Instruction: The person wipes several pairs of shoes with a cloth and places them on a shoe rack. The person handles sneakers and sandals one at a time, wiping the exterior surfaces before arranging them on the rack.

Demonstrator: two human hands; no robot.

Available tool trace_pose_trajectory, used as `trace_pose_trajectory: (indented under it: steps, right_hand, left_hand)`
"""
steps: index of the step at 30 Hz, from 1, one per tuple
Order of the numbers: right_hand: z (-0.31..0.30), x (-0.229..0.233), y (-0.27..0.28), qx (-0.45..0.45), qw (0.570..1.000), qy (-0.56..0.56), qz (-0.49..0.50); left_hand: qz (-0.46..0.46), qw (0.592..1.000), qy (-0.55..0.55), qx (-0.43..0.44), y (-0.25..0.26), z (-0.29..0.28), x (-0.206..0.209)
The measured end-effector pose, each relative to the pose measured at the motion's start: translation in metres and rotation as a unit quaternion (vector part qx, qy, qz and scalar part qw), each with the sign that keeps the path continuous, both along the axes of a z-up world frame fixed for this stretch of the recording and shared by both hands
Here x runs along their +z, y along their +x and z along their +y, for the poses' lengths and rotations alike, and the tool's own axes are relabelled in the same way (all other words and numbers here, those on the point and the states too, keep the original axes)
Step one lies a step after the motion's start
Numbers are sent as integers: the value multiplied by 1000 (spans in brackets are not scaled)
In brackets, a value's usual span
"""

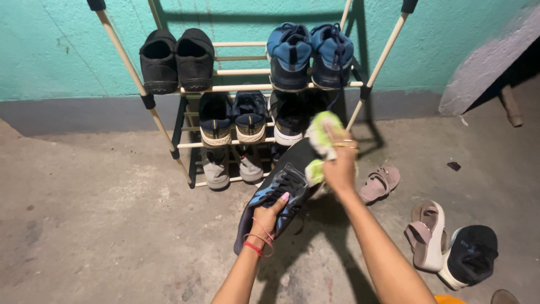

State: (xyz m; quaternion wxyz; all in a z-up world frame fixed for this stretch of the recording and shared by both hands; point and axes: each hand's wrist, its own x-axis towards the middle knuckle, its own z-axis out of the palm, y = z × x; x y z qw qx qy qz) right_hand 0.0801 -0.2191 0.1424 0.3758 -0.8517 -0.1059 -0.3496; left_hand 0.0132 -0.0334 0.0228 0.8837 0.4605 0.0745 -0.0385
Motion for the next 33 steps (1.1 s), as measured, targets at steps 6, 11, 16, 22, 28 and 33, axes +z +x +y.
trace_pose_trajectory:
  steps: [6,11,16,22,28,33]
  right_hand:
    - [33,-20,-14,63,984,-161,33]
    - [13,-79,-33,214,971,-89,56]
    - [-6,-75,-27,94,991,-50,83]
    - [48,-20,-21,147,981,96,87]
    - [63,-57,-43,215,965,89,125]
    - [60,-90,-60,269,956,40,110]
  left_hand:
    - [47,994,-77,55,8,1,4]
    - [7,984,-148,96,15,22,11]
    - [28,962,-247,114,16,39,19]
    - [24,958,-271,95,18,19,20]
    - [52,947,-308,81,23,18,11]
    - [85,947,-300,80,31,27,0]
